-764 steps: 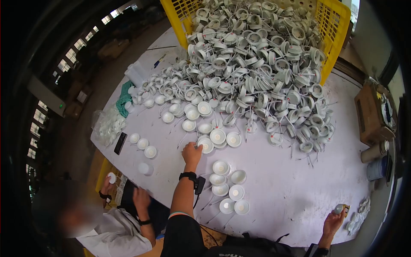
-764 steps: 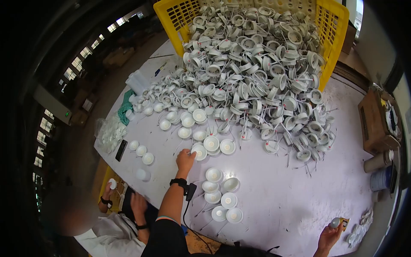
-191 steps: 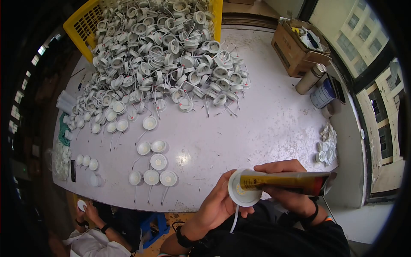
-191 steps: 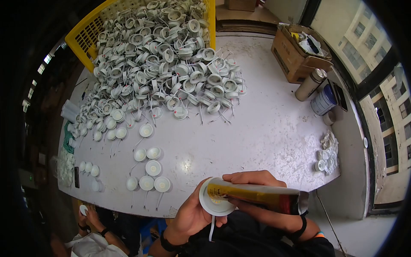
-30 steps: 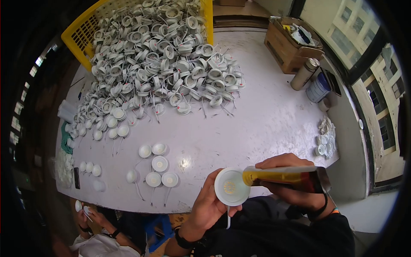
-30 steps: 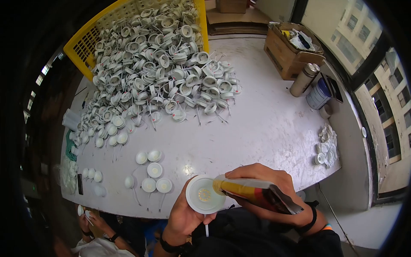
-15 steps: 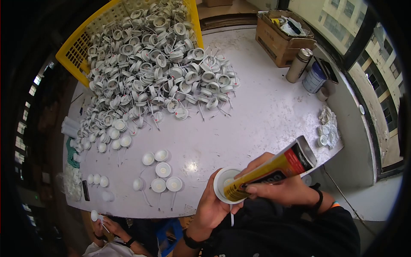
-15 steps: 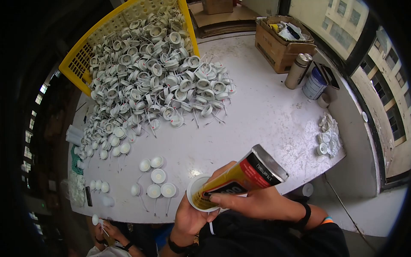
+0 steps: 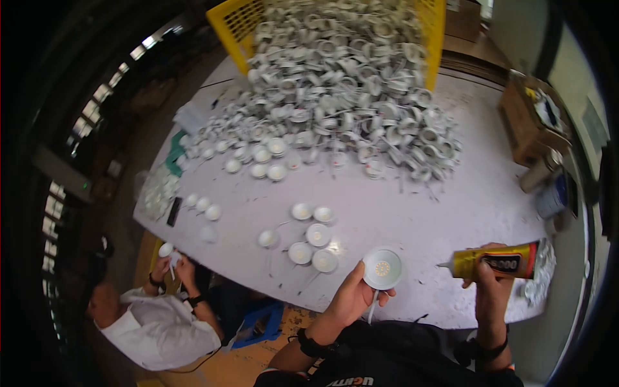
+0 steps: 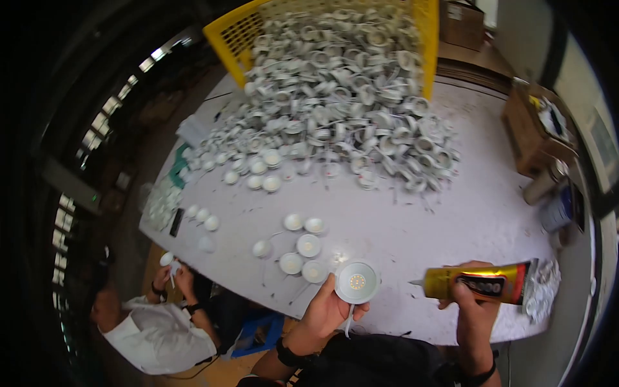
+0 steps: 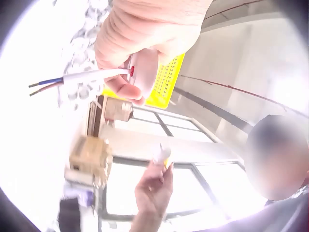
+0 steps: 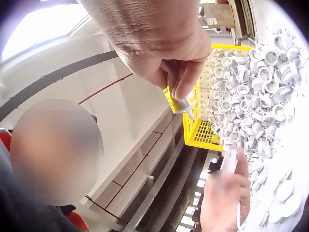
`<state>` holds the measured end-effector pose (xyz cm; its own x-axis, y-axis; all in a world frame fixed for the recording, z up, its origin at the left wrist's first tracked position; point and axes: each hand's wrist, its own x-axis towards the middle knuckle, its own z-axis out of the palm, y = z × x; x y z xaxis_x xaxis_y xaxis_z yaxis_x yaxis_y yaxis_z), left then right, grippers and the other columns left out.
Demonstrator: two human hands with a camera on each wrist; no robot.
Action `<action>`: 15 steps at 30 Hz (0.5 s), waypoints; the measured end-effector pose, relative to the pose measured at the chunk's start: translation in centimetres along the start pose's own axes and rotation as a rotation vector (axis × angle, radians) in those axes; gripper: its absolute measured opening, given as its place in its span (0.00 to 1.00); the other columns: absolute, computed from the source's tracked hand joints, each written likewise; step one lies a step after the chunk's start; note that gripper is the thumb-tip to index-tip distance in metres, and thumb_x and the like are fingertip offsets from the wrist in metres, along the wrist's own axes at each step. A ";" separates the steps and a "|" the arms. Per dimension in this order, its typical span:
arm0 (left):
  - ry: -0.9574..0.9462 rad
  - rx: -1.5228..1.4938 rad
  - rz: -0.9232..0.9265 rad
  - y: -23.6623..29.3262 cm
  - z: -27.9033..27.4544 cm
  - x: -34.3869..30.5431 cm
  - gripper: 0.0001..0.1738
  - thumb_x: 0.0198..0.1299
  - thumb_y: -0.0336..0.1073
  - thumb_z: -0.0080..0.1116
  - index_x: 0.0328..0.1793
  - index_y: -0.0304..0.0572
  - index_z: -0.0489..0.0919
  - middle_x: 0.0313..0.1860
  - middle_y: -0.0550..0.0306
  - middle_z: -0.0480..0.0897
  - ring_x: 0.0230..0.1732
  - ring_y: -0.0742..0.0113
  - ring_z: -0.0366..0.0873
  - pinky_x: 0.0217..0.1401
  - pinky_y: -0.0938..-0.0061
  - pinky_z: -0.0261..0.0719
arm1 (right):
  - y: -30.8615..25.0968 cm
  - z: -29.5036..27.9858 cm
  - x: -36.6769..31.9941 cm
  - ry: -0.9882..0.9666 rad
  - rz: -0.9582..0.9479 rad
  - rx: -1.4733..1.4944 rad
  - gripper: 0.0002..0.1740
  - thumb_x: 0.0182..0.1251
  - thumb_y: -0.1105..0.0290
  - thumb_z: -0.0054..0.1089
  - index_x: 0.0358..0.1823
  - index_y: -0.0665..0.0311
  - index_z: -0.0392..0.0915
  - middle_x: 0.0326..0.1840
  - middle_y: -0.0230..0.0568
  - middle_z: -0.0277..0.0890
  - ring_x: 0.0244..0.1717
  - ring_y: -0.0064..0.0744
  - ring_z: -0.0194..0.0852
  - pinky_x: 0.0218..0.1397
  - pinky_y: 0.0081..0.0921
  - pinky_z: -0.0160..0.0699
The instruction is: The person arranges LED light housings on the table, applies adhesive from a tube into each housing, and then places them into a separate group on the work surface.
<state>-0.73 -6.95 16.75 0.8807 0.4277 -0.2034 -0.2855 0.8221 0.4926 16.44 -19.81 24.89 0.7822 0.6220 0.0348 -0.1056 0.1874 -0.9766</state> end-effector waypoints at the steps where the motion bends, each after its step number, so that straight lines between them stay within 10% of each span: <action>1: 0.026 0.011 0.043 1.2 -1.6 -0.4 0.25 0.63 0.51 0.29 0.56 0.38 0.60 0.40 0.52 0.73 0.34 0.64 0.74 0.28 0.75 0.69 | 0.4 0.1 0.1 0.006 0.021 0.000 0.18 0.50 0.69 0.58 0.39 0.70 0.64 0.30 0.48 0.72 0.20 0.27 0.69 0.19 0.19 0.71; 7: 0.803 0.588 0.466 10.1 -14.5 -3.8 0.19 0.62 0.46 0.36 0.47 0.37 0.66 0.34 0.54 0.75 0.30 0.70 0.75 0.25 0.79 0.72 | 2.2 0.9 0.6 0.039 0.113 -0.019 0.18 0.51 0.70 0.56 0.41 0.69 0.63 0.32 0.46 0.71 0.22 0.27 0.69 0.18 0.18 0.70; 15: 1.301 0.579 0.320 15.2 -34.9 -6.8 0.23 0.60 0.51 0.38 0.46 0.37 0.69 0.37 0.55 0.74 0.34 0.69 0.72 0.23 0.79 0.73 | 3.5 4.0 0.8 0.171 0.150 -0.060 0.14 0.55 0.70 0.52 0.41 0.67 0.64 0.27 0.35 0.67 0.18 0.20 0.64 0.17 0.15 0.65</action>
<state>-24.24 15.76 -3.93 -0.2363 0.8487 -0.4732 0.0664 0.5000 0.8635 14.23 -15.59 22.37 0.8537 0.5007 -0.1432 -0.1958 0.0538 -0.9792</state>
